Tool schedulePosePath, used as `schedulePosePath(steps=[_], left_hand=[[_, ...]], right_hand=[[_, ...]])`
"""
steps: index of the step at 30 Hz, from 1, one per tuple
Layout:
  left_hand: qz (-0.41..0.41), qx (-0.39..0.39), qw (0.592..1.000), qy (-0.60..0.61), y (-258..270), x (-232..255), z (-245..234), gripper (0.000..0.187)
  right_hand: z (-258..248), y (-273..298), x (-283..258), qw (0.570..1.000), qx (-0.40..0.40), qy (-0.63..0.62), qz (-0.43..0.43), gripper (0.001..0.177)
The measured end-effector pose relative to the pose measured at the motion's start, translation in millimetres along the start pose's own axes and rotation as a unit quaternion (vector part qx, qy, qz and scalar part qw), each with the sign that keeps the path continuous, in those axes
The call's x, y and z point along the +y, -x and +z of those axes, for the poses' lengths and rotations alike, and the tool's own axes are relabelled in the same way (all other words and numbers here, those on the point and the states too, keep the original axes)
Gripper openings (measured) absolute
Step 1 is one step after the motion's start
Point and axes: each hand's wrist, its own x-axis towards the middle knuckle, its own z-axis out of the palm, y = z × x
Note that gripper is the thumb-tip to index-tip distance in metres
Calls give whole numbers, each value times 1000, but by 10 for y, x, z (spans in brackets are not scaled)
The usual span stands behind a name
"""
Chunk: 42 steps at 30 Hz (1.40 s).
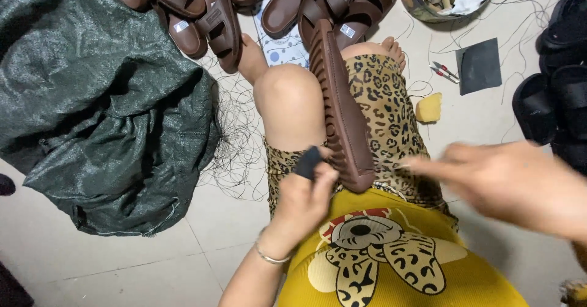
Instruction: Hand-sewing the sole of a brown sandal using a needle and thread while sitting on the floor.
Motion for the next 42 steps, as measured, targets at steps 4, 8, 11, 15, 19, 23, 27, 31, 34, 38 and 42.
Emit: schedulePosePath(steps=[4, 8, 11, 15, 19, 23, 27, 31, 34, 38, 42], left_hand=[[115, 105, 976, -150, -46, 160, -116, 22], [306, -43, 915, -260, 9, 258, 207, 9], [323, -79, 846, -418, 1, 176, 459, 16], [311, -210, 877, -298, -74, 321, 276, 7], [199, -330, 919, -81, -47, 505, -100, 9], [283, -176, 896, -292, -10, 511, 146, 17], [317, -116, 822, -458, -6, 261, 480, 6], [303, -171, 890, -296, -122, 504, 83, 17], [201, -221, 938, -173, -47, 518, -115, 7], [64, -199, 961, 179, 96, 435, -264, 13], [32, 37, 941, 335, 77, -99, -103, 39]], right_hand=[[209, -74, 165, 972, 26, -223, 65, 51], [473, -425, -160, 799, 63, -598, -15, 13], [463, -487, -264, 717, 73, -690, -63, 17], [574, -440, -188, 687, -2, -720, -103, 23], [466, -515, -364, 734, 22, -673, -90, 30], [409, -603, -308, 689, 11, -722, -55, 28], [446, -579, -240, 654, -1, -755, -49, 28], [443, -523, -330, 685, 14, -726, -58, 31], [338, -552, -499, 692, -87, -715, 52, 35], [382, -661, -654, 851, 149, -486, -133, 21], [407, -831, -326, 835, 516, -91, -165, 17]])
